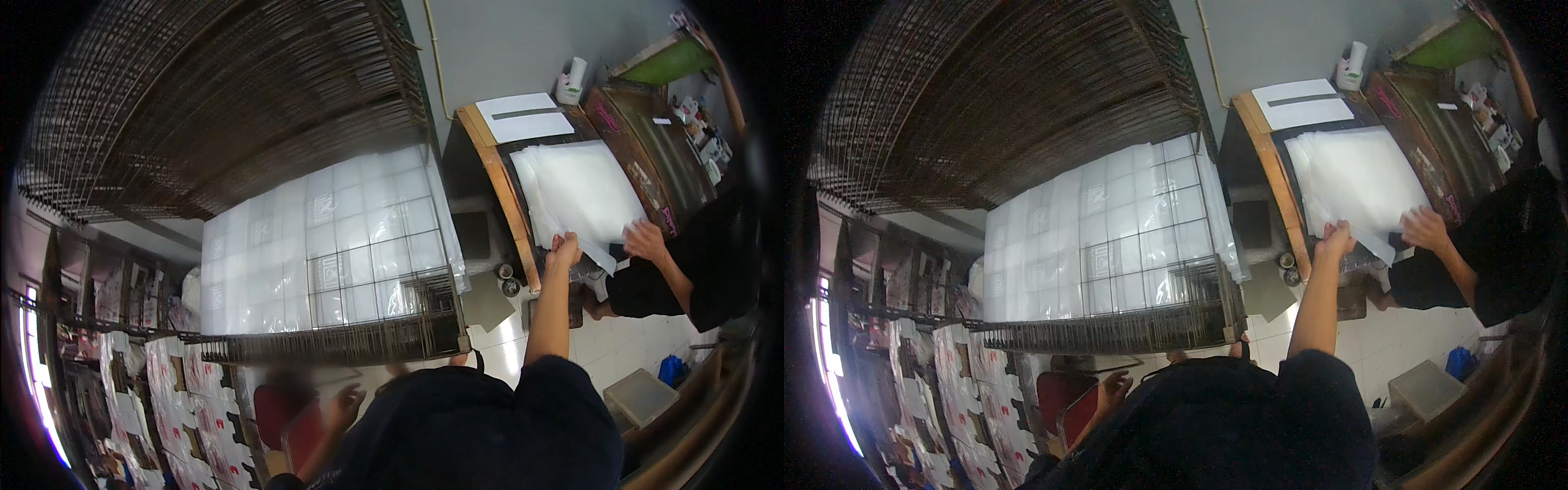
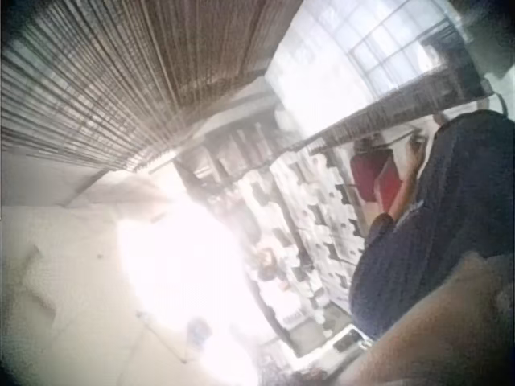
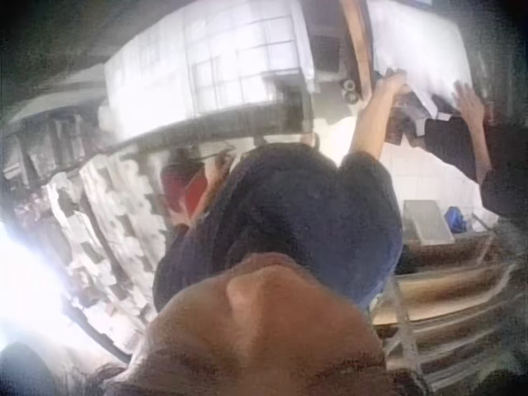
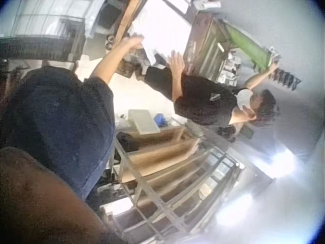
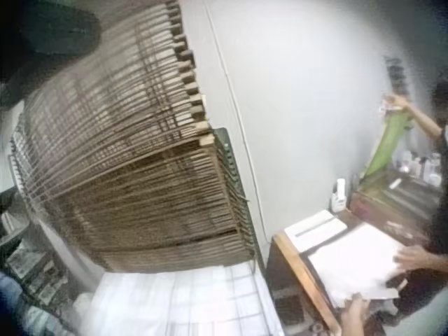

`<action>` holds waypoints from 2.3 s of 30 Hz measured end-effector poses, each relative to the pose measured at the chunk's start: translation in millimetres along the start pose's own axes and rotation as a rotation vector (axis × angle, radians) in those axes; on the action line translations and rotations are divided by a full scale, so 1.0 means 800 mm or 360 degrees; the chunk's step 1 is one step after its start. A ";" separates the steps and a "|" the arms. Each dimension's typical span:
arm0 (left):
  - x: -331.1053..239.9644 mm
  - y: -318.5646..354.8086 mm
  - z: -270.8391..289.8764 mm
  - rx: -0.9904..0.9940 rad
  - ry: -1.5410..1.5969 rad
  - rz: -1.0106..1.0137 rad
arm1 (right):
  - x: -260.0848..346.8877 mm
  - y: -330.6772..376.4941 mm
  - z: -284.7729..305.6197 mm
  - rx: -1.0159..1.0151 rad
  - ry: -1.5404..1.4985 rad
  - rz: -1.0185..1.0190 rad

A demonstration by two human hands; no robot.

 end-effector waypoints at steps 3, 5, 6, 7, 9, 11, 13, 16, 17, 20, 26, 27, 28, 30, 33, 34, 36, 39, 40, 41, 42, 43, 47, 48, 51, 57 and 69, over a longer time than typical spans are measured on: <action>-0.089 -0.003 0.000 0.0110 0.0196 -0.0329 | 0.071 0.086 -0.013 0.0130 0.0112 0.0296; -0.135 -0.025 -0.011 0.0440 0.0485 -0.0385 | 0.127 0.135 -0.025 0.0282 0.0016 0.0409; -0.159 -0.029 -0.017 0.0627 0.0528 -0.0343 | 0.151 0.158 -0.031 0.0446 -0.0045 0.0389; -0.180 -0.034 -0.028 0.0859 0.0666 -0.0189 | 0.172 0.179 -0.035 0.0599 -0.0093 0.0366; -0.225 -0.042 -0.059 0.1440 0.0922 0.0151 | 0.216 0.221 -0.042 0.0847 -0.0187 0.0447; -0.261 -0.047 -0.088 0.1957 0.1116 0.0425 | 0.269 0.279 -0.049 0.1076 -0.0310 0.0585; -0.284 -0.053 -0.117 0.2251 0.1259 0.0522 | 0.308 0.314 -0.043 0.1388 -0.0337 0.0566; -0.302 -0.056 -0.142 0.2444 0.1386 0.0632 | 0.360 0.364 -0.022 0.1557 -0.0219 0.0612; -0.306 -0.045 -0.146 0.2438 0.1350 0.0713 | 0.373 0.374 -0.008 0.1556 -0.0197 0.0594; -0.298 -0.048 -0.205 0.2406 0.1142 0.0453 | 0.396 0.398 0.020 0.1536 -0.0135 0.0417; -0.278 -0.056 -0.156 0.2225 0.1342 0.0265 | 0.404 0.466 0.024 0.1634 -0.0089 0.0355; -0.279 -0.064 -0.122 0.2182 0.1330 0.0197 | 0.403 0.470 0.022 0.1670 -0.0056 0.0354; -0.267 -0.108 -0.120 0.1993 0.1463 0.0159 | 0.399 0.474 0.016 0.1695 -0.0011 0.0317; -0.256 -0.140 -0.039 0.1855 0.1647 0.0029 | 0.381 0.459 0.010 0.1680 0.0080 0.0258; -0.242 -0.116 0.137 0.1355 0.1765 -0.0129 | 0.324 0.440 -0.022 0.1960 0.0067 0.0096; -0.236 -0.115 0.177 0.1313 0.1806 -0.0256 | 0.308 0.449 -0.038 0.2045 0.0063 0.0039; -0.220 -0.102 0.245 0.1160 0.1868 -0.0447 | 0.275 0.470 -0.062 0.2050 0.0068 -0.0050; -0.187 -0.083 0.313 0.0829 0.1848 -0.0631 | 0.228 0.494 -0.082 0.2118 0.0103 -0.0175; -0.170 -0.084 0.326 0.0701 0.1791 -0.0682 | 0.206 0.492 -0.088 0.2109 0.0131 -0.0252; -0.153 -0.085 0.335 0.0575 0.1729 -0.0729 | 0.188 0.500 -0.092 0.2126 0.0284 -0.0036; -0.134 -0.092 0.336 0.0457 0.1674 -0.0701 | 0.170 0.510 -0.086 0.1953 0.0432 0.0131; -0.109 -0.104 0.331 0.0342 0.1628 -0.0674 | 0.144 0.504 -0.086 0.2042 0.0445 0.0062; -0.035 -0.178 0.299 -0.0101 0.1465 -0.0616 | 0.020 0.469 -0.064 0.2029 0.0873 -0.0014; -0.019 -0.198 0.292 -0.0252 0.1232 -0.0599 | -0.010 0.458 -0.056 0.2060 0.1058 0.0011; 0.008 -0.231 0.282 -0.0583 0.0689 -0.0519 | -0.067 0.455 -0.035 0.1915 0.1404 0.0003; 0.033 -0.258 0.271 -0.0728 0.0598 -0.0490 | -0.126 0.444 -0.016 0.1836 0.1693 0.0187; 0.050 -0.276 0.273 -0.0874 0.0529 -0.0600 | -0.134 0.452 -0.026 0.1830 0.1797 0.0234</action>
Point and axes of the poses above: each hand's wrist, its own y-axis away from the middle knuckle, its own z-axis out of the back of the hand, x = y × z, the point moved 4 cm from there along -y, towards the middle knuckle, and after that the axes turned 13 degrees about z, right-handed, at the moved point
